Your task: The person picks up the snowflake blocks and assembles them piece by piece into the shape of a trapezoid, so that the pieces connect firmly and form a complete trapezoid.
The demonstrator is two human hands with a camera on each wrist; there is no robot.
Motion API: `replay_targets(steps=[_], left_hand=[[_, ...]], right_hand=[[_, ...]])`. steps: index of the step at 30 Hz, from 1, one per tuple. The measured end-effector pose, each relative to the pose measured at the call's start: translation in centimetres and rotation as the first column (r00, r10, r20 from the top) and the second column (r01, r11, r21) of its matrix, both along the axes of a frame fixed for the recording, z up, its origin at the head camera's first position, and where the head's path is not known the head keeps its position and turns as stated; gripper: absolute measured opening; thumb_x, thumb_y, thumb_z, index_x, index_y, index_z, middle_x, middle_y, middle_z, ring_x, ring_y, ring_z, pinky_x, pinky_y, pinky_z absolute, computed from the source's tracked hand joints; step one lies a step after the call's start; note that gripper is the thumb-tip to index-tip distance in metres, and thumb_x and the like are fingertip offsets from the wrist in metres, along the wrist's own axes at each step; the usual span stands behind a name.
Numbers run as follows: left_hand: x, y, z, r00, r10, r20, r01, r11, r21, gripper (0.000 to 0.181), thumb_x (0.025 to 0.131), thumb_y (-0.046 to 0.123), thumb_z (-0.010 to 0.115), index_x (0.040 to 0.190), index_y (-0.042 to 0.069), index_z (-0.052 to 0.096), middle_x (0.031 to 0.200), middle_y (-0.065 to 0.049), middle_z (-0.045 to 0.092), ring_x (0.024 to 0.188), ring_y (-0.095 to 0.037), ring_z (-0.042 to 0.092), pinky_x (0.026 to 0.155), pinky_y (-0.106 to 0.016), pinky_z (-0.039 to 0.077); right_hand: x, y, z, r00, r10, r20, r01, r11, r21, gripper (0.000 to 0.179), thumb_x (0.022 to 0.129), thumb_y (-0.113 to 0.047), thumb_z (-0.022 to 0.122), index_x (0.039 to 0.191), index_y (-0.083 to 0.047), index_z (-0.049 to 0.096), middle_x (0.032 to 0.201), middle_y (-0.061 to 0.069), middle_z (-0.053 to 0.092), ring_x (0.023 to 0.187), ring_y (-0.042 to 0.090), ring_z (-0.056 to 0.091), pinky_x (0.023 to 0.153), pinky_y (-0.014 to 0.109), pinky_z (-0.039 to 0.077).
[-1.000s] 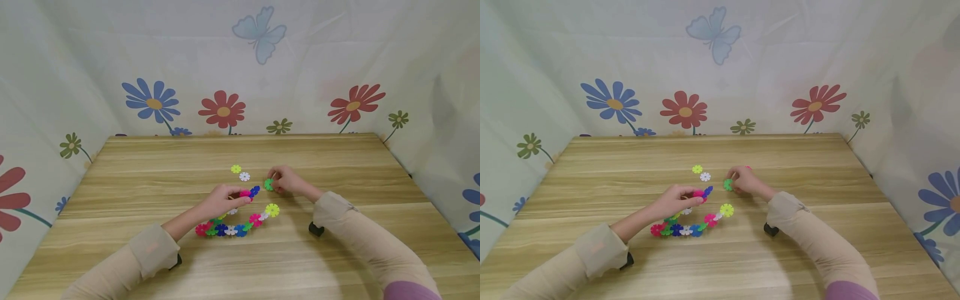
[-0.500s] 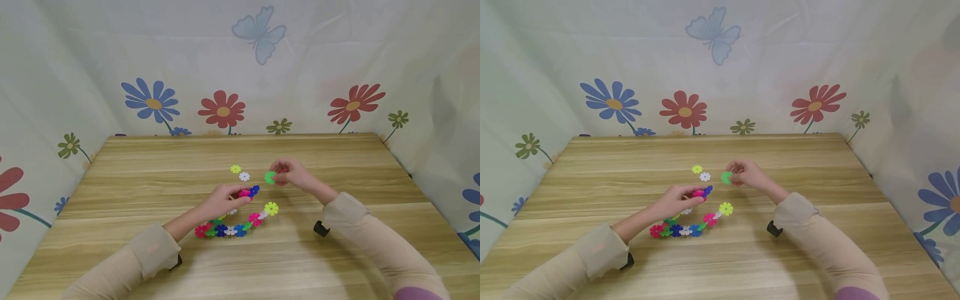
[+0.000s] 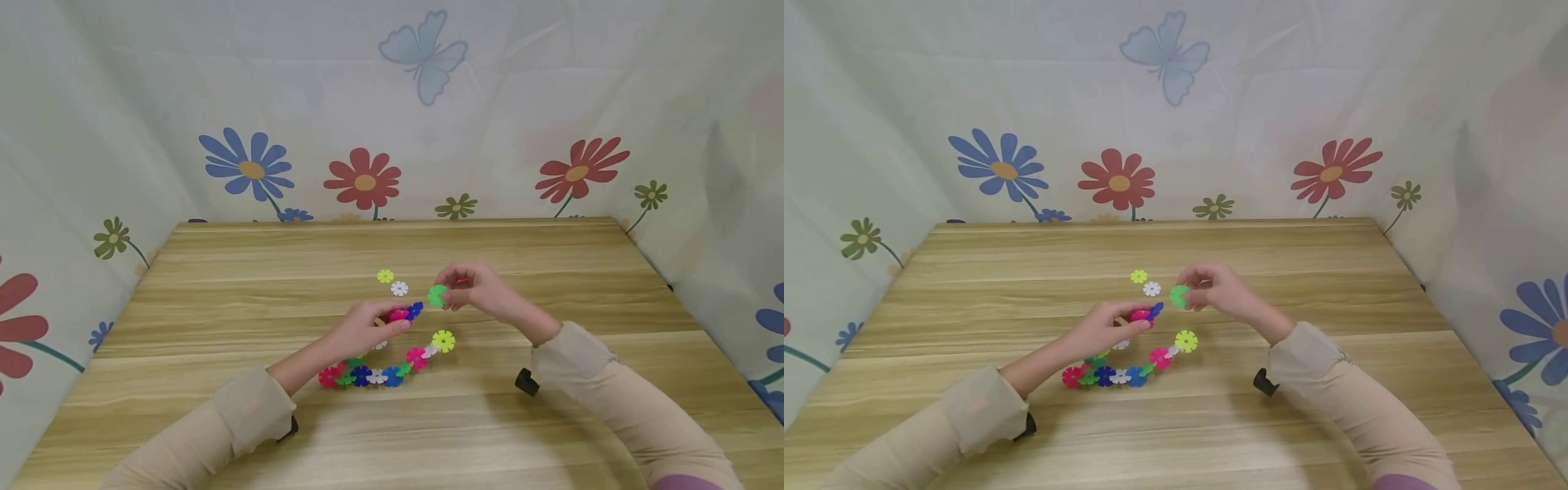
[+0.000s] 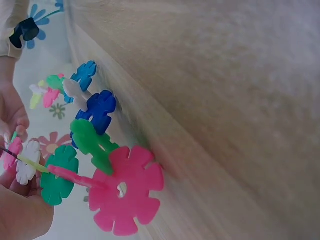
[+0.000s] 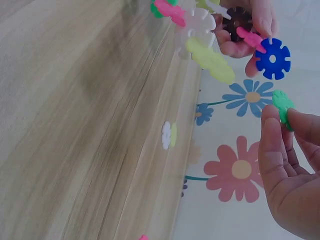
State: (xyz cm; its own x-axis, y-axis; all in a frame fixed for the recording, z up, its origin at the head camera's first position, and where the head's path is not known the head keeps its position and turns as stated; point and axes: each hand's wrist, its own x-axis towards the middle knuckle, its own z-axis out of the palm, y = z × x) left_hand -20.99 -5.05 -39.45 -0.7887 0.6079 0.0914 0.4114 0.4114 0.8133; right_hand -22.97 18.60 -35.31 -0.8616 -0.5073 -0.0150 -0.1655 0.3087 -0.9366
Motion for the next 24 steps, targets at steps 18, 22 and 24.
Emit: replay_targets(steps=[18, 22, 24], left_hand=[[-0.2, 0.1, -0.3, 0.999, -0.007, -0.053, 0.007, 1.000, 0.008, 0.039, 0.086, 0.038, 0.052, 0.115, 0.013, 0.059, 0.080, -0.005, 0.062, 0.072, -0.012, 0.051, 0.055, -0.019, 0.043], [-0.2, 0.1, -0.3, 0.999, -0.012, -0.048, 0.013, 1.000, 0.013, 0.039, 0.086, 0.039, 0.052, 0.114, 0.013, 0.060, 0.080, -0.008, 0.062, 0.070, -0.012, 0.051, 0.055, -0.019, 0.043], [-0.2, 0.1, -0.3, 0.999, -0.011, -0.047, 0.012, 1.000, 0.016, 0.038, 0.086, 0.038, 0.053, 0.114, 0.012, 0.060, 0.080, -0.007, 0.062, 0.070, -0.012, 0.051, 0.055, -0.019, 0.043]], right_hand=[[1.2, -1.5, 0.7, 0.997, 0.030, -0.065, -0.027, 0.999, 0.043, 0.015, 0.083, 0.001, 0.056, 0.098, 0.005, 0.058, 0.081, 0.015, 0.057, 0.064, 0.015, 0.059, 0.058, 0.030, 0.052], [1.3, -1.6, 0.6, 0.992, 0.045, -0.121, -0.038, 0.997, 0.061, 0.014, 0.082, 0.002, 0.056, 0.096, 0.004, 0.059, 0.078, 0.015, 0.057, 0.062, 0.015, 0.058, 0.056, 0.027, 0.051], [1.4, -1.7, 0.5, 0.988, 0.048, -0.147, -0.038, 0.997, 0.067, 0.013, 0.082, 0.002, 0.057, 0.095, 0.005, 0.059, 0.076, 0.015, 0.057, 0.061, 0.014, 0.057, 0.055, 0.026, 0.051]])
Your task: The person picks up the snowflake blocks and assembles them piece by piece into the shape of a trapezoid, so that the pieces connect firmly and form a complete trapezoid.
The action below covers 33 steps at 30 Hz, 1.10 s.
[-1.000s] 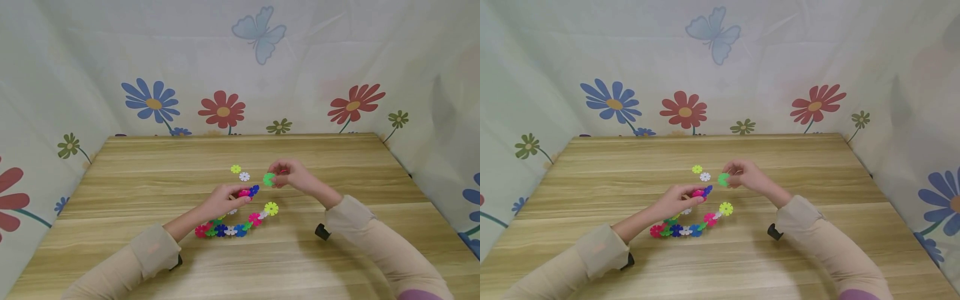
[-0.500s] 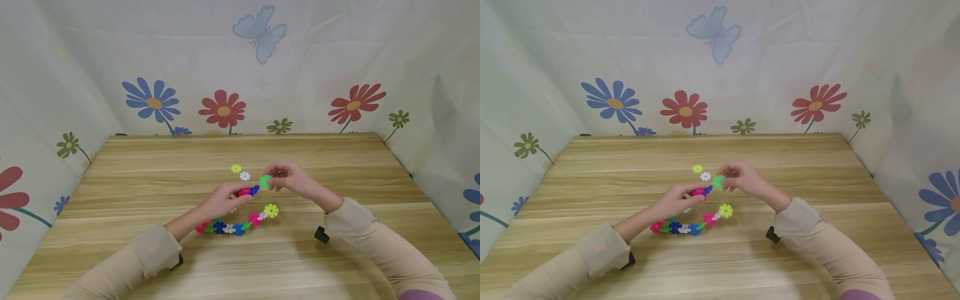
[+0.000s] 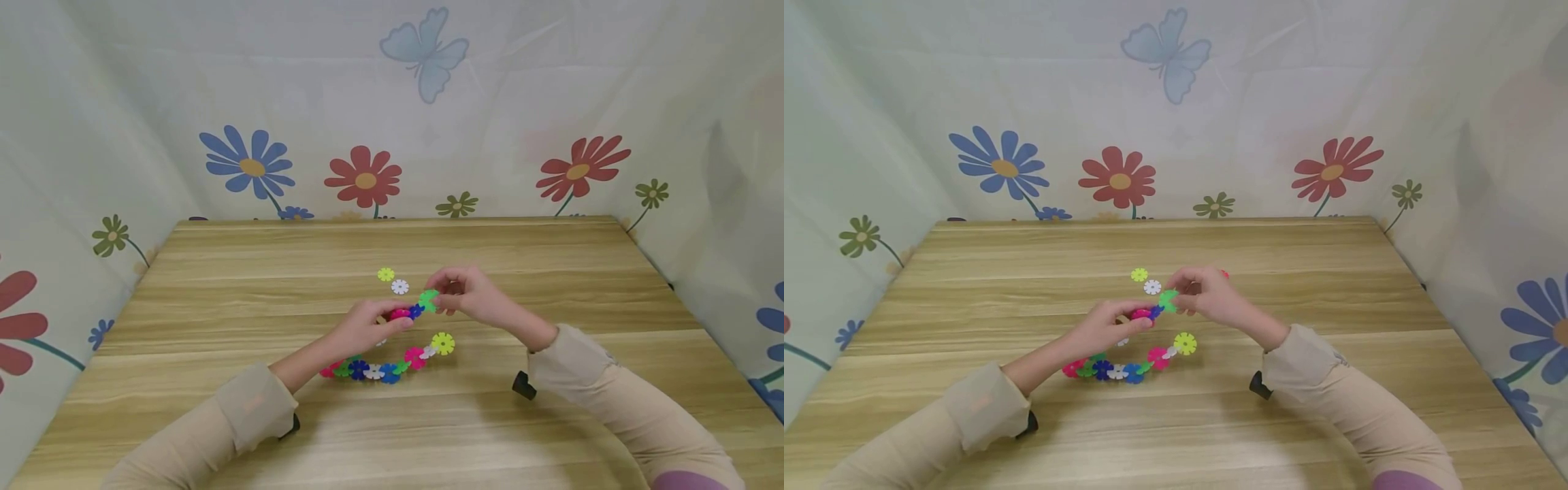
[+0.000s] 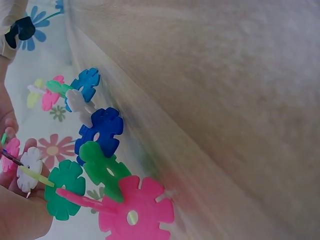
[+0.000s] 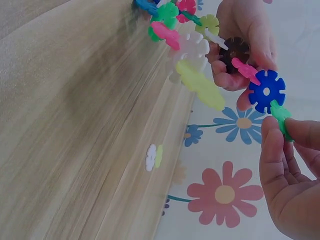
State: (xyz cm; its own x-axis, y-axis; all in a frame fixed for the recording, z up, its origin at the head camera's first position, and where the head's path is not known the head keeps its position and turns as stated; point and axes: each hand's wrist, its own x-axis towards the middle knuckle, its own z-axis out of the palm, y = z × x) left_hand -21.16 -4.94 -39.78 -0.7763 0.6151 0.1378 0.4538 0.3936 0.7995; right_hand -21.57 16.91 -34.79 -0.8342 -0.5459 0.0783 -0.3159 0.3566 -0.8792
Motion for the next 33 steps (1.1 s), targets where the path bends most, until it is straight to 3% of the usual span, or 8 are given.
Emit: replay_targets(steps=[8, 16, 21, 27, 33], left_hand=[[0.12, 0.24, -0.09, 1.000, 0.004, -0.020, -0.003, 1.000, 0.020, 0.027, 0.085, 0.022, 0.058, 0.110, 0.011, 0.063, 0.079, -0.002, 0.064, 0.059, -0.009, 0.046, 0.050, -0.018, 0.040], [0.14, 0.28, -0.25, 1.000, 0.002, -0.018, -0.002, 1.000, 0.011, 0.028, 0.085, 0.027, 0.057, 0.106, 0.011, 0.065, 0.079, -0.009, 0.065, 0.053, -0.004, 0.038, 0.047, -0.015, 0.034], [0.06, 0.21, -0.07, 1.000, 0.003, -0.024, -0.003, 1.000, 0.005, 0.026, 0.084, 0.023, 0.059, 0.105, 0.009, 0.065, 0.077, -0.006, 0.065, 0.057, -0.008, 0.044, 0.049, -0.017, 0.038], [0.01, 0.18, 0.29, 1.000, -0.023, 0.015, 0.023, 1.000, 0.001, 0.039, 0.084, 0.032, 0.058, 0.115, 0.010, 0.058, 0.083, 0.002, 0.066, 0.071, -0.010, 0.060, 0.060, -0.020, 0.050], [0.06, 0.18, 0.58, 0.998, -0.057, 0.015, 0.057, 0.998, -0.005, 0.039, 0.086, 0.033, 0.056, 0.117, 0.009, 0.057, 0.091, -0.001, 0.066, 0.081, -0.008, 0.060, 0.070, -0.020, 0.050]], right_hand=[[0.30, -0.21, 0.27, 1.000, -0.015, -0.020, 0.016, 1.000, 0.019, 0.011, 0.080, 0.006, 0.057, 0.091, 0.006, 0.061, 0.074, 0.017, 0.060, 0.058, 0.010, 0.055, 0.053, 0.023, 0.049], [0.44, -0.58, 0.06, 0.999, -0.022, -0.031, 0.023, 0.999, 0.024, 0.009, 0.078, 0.010, 0.056, 0.086, 0.009, 0.061, 0.071, 0.019, 0.061, 0.056, 0.011, 0.055, 0.051, 0.021, 0.048], [0.45, -0.68, -0.10, 0.999, -0.024, -0.027, 0.025, 1.000, 0.019, 0.011, 0.078, 0.010, 0.056, 0.087, 0.009, 0.061, 0.072, 0.020, 0.061, 0.057, 0.011, 0.055, 0.052, 0.022, 0.049], [0.10, -0.75, -0.06, 1.000, -0.016, -0.008, 0.016, 1.000, 0.026, 0.013, 0.081, 0.003, 0.057, 0.092, 0.007, 0.062, 0.077, 0.017, 0.062, 0.059, 0.010, 0.054, 0.054, 0.023, 0.048], [-0.37, -0.94, -0.17, 1.000, -0.005, 0.002, 0.005, 0.999, 0.046, 0.017, 0.083, -0.001, 0.057, 0.098, 0.004, 0.062, 0.079, 0.014, 0.061, 0.062, 0.015, 0.054, 0.057, 0.024, 0.048]])
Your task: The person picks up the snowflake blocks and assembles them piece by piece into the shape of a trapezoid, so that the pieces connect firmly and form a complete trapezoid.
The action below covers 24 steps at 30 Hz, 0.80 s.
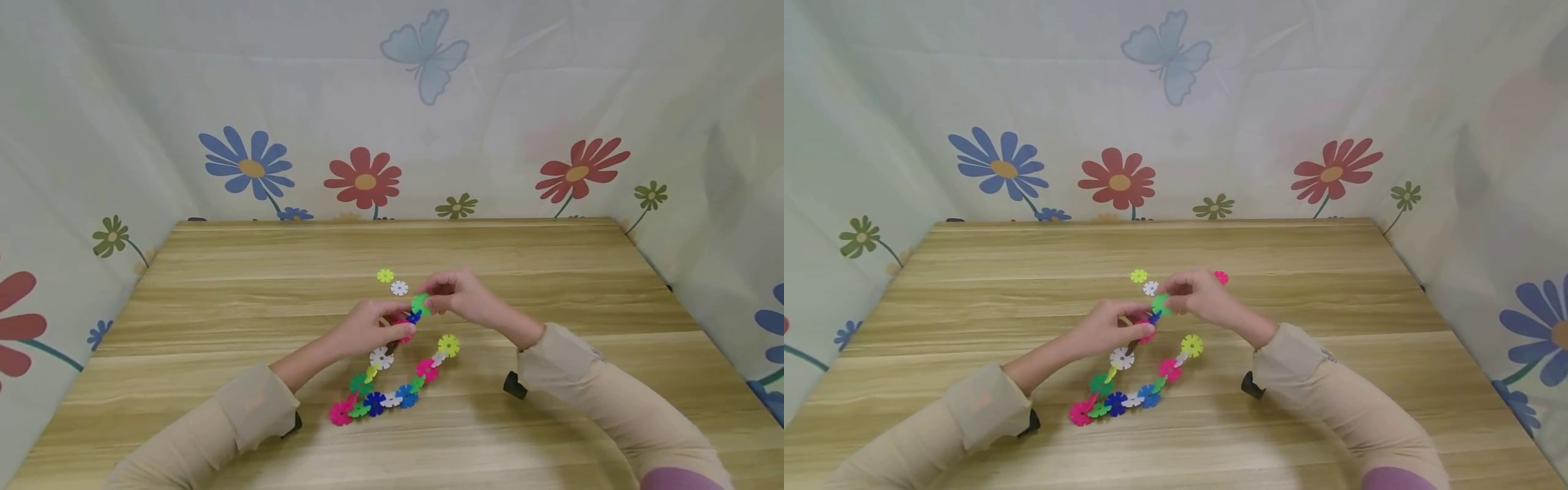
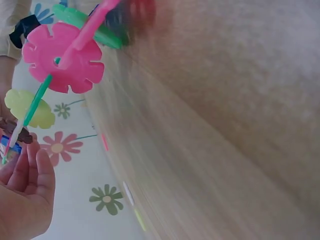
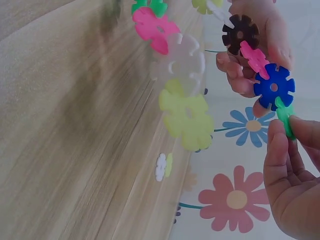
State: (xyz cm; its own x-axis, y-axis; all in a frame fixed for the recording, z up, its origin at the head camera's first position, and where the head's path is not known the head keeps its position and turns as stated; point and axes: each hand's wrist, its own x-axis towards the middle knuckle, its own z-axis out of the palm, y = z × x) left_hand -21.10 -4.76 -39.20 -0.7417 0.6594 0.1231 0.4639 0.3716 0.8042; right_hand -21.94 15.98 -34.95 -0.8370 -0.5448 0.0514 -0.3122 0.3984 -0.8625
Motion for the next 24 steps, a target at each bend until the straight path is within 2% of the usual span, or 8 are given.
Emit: replay_targets(steps=[5, 9, 13, 17, 20, 24], left_hand=[[0.0, 0.0, 0.1, 1.000, 0.015, 0.006, -0.015, 1.000, 0.005, 0.035, 0.086, 0.031, 0.056, 0.114, 0.011, 0.058, 0.090, -0.001, 0.064, 0.082, -0.010, 0.057, 0.069, -0.021, 0.050], [-0.2, 0.1, 0.2, 0.999, 0.043, 0.013, -0.043, 0.999, 0.004, 0.035, 0.086, 0.033, 0.056, 0.112, 0.010, 0.059, 0.089, 0.001, 0.064, 0.081, -0.009, 0.056, 0.068, -0.021, 0.049], [-0.3, 0.3, 0.4, 0.997, 0.077, 0.010, -0.077, 0.997, 0.004, 0.038, 0.085, 0.032, 0.058, 0.116, 0.011, 0.055, 0.095, -0.001, 0.064, 0.083, -0.011, 0.057, 0.068, -0.022, 0.049], [-0.5, 0.4, 0.8, 0.995, 0.100, 0.008, -0.100, 0.995, 0.005, 0.051, 0.084, 0.030, 0.059, 0.131, 0.016, 0.042, 0.105, -0.008, 0.062, 0.087, -0.015, 0.059, 0.070, -0.023, 0.050], [-0.7, 0.5, 1.1, 0.995, 0.102, 0.016, -0.102, 0.995, 0.005, 0.059, 0.084, 0.028, 0.059, 0.137, 0.022, 0.033, 0.108, -0.009, 0.061, 0.088, -0.017, 0.060, 0.072, -0.025, 0.051], [-1.0, 0.5, 1.5, 0.994, 0.110, -0.003, -0.110, 0.994, -0.015, 0.059, 0.085, 0.028, 0.058, 0.137, 0.023, 0.032, 0.106, -0.009, 0.061, 0.087, -0.016, 0.060, 0.073, -0.025, 0.051]], right_hand=[[-0.4, -0.3, -0.3, 1.000, -0.007, 0.004, 0.007, 1.000, -0.023, 0.014, 0.082, 0.000, 0.057, 0.095, 0.003, 0.061, 0.078, 0.014, 0.059, 0.066, 0.028, 0.054, 0.056, 0.024, 0.048], [-0.7, -0.5, -0.3, 0.999, -0.027, 0.022, 0.028, 0.999, -0.042, 0.013, 0.082, 0.000, 0.057, 0.094, 0.004, 0.060, 0.079, 0.014, 0.058, 0.068, 0.033, 0.054, 0.056, 0.023, 0.048], [-0.9, -0.6, -0.2, 0.997, -0.061, 0.044, 0.063, 0.997, -0.050, 0.013, 0.082, -0.002, 0.058, 0.094, 0.004, 0.060, 0.079, 0.012, 0.056, 0.065, 0.023, 0.055, 0.056, 0.023, 0.047], [-1.3, -0.5, -0.2, 0.996, -0.078, 0.042, 0.080, 0.995, -0.057, 0.014, 0.081, -0.001, 0.059, 0.094, 0.005, 0.059, 0.080, 0.012, 0.055, 0.062, 0.015, 0.054, 0.055, 0.024, 0.048], [-1.7, -0.4, -0.1, 0.995, -0.082, 0.051, 0.086, 0.994, -0.065, 0.016, 0.081, -0.001, 0.059, 0.096, 0.006, 0.058, 0.082, 0.014, 0.055, 0.063, 0.016, 0.056, 0.057, 0.025, 0.049], [-2.2, 0.0, 0.3, 0.994, -0.086, 0.072, 0.091, 0.994, -0.067, 0.019, 0.081, -0.002, 0.058, 0.099, 0.007, 0.057, 0.085, 0.015, 0.055, 0.069, 0.027, 0.058, 0.060, 0.028, 0.051]])
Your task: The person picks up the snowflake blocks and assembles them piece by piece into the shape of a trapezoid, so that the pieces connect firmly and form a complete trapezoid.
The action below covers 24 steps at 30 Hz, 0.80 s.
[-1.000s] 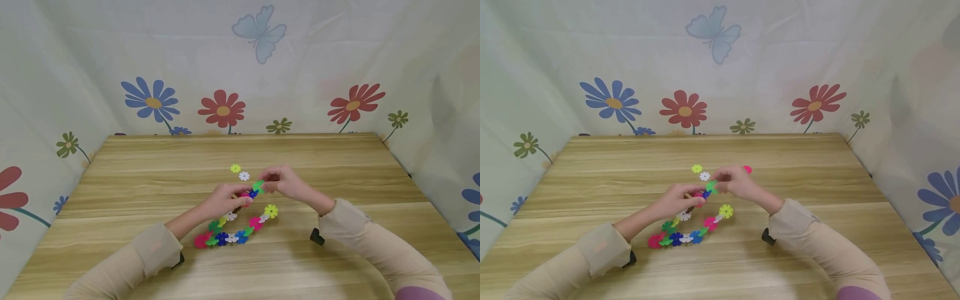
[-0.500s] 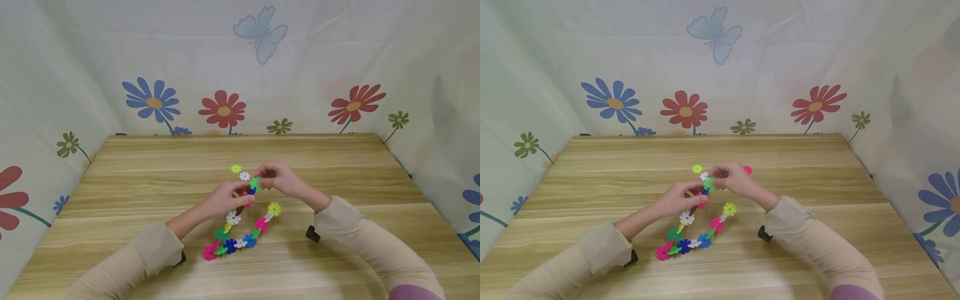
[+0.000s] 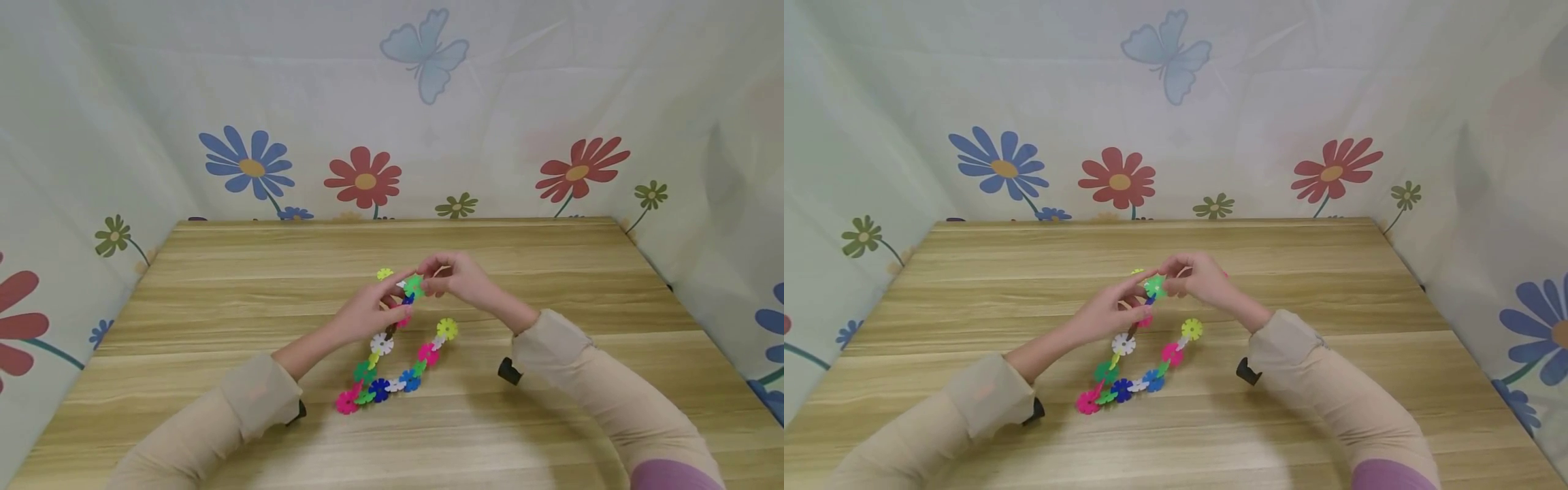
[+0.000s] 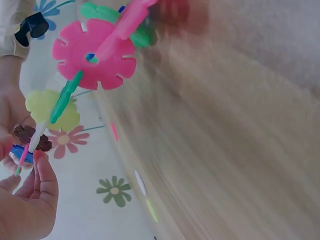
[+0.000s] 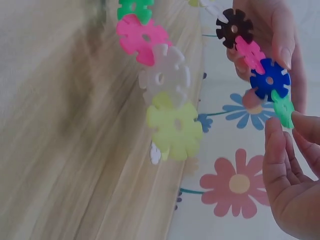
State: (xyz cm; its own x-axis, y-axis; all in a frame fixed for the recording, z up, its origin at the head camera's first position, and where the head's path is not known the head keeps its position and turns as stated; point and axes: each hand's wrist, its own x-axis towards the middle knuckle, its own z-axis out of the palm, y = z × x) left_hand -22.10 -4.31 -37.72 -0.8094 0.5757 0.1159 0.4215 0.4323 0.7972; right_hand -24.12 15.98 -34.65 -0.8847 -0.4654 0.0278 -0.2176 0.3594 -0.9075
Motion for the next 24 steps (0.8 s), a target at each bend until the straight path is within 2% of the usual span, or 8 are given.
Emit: replay_targets(steps=[3, 6, 10, 13, 19, 24], left_hand=[[-0.2, -0.1, 0.3, 1.000, 0.024, -0.012, -0.024, 0.999, -0.026, 0.056, 0.085, 0.027, 0.058, 0.136, 0.023, 0.035, 0.105, -0.008, 0.061, 0.086, -0.015, 0.059, 0.072, -0.023, 0.050], [-0.5, -0.4, 0.5, 0.999, 0.049, -0.006, -0.050, 0.998, -0.037, 0.055, 0.085, 0.027, 0.059, 0.135, 0.023, 0.036, 0.105, -0.008, 0.061, 0.085, -0.015, 0.059, 0.068, -0.023, 0.050], [-0.7, -0.8, 0.8, 0.997, 0.072, 0.004, -0.071, 0.997, -0.040, 0.056, 0.085, 0.027, 0.059, 0.135, 0.023, 0.036, 0.105, -0.009, 0.062, 0.084, -0.015, 0.059, 0.064, -0.023, 0.050], [-1.1, -1.0, 0.9, 0.997, 0.073, 0.008, -0.072, 0.997, -0.039, 0.056, 0.085, 0.027, 0.059, 0.135, 0.022, 0.035, 0.105, -0.009, 0.062, 0.084, -0.015, 0.059, 0.065, -0.023, 0.050], [-1.9, -1.4, 0.6, 0.996, 0.083, 0.041, -0.082, 0.996, -0.044, 0.057, 0.085, 0.025, 0.059, 0.135, 0.020, 0.034, 0.105, -0.009, 0.062, 0.085, -0.016, 0.060, 0.066, -0.024, 0.050], [-2.2, -1.6, 0.5, 0.992, 0.111, 0.053, -0.109, 0.993, -0.044, 0.056, 0.084, 0.027, 0.059, 0.135, 0.020, 0.035, 0.104, -0.009, 0.062, 0.084, -0.016, 0.060, 0.065, -0.025, 0.050]], right_hand=[[-0.6, 0.8, 0.2, 1.000, -0.008, -0.005, 0.008, 1.000, 0.002, 0.020, 0.082, -0.002, 0.058, 0.099, 0.007, 0.057, 0.084, 0.014, 0.056, 0.073, 0.034, 0.059, 0.061, 0.031, 0.052], [-1.5, 2.0, 0.1, 1.000, -0.026, -0.007, 0.026, 0.999, 0.022, 0.020, 0.082, -0.002, 0.058, 0.100, 0.006, 0.057, 0.085, 0.013, 0.056, 0.073, 0.029, 0.059, 0.062, 0.033, 0.052], [-2.7, 3.8, -0.6, 0.999, -0.051, 0.001, 0.051, 0.995, 0.080, 0.021, 0.082, -0.001, 0.058, 0.101, 0.006, 0.057, 0.086, 0.013, 0.055, 0.069, 0.016, 0.057, 0.062, 0.034, 0.051], [-3.7, 5.0, -1.3, 0.997, -0.073, 0.004, 0.072, 0.990, 0.125, 0.021, 0.082, -0.001, 0.057, 0.102, 0.007, 0.057, 0.088, 0.015, 0.055, 0.070, 0.013, 0.056, 0.063, 0.035, 0.052], [-5.1, 6.9, -2.8, 0.991, -0.126, 0.035, 0.117, 0.974, 0.195, 0.023, 0.083, -0.001, 0.055, 0.105, 0.006, 0.055, 0.092, 0.018, 0.054, 0.076, 0.023, 0.055, 0.068, 0.043, 0.050], [-5.7, 7.9, -3.7, 0.985, -0.167, 0.051, 0.150, 0.959, 0.239, 0.026, 0.083, 0.000, 0.055, 0.108, 0.009, 0.053, 0.092, 0.019, 0.052, 0.075, 0.027, 0.055, 0.067, 0.044, 0.050]])
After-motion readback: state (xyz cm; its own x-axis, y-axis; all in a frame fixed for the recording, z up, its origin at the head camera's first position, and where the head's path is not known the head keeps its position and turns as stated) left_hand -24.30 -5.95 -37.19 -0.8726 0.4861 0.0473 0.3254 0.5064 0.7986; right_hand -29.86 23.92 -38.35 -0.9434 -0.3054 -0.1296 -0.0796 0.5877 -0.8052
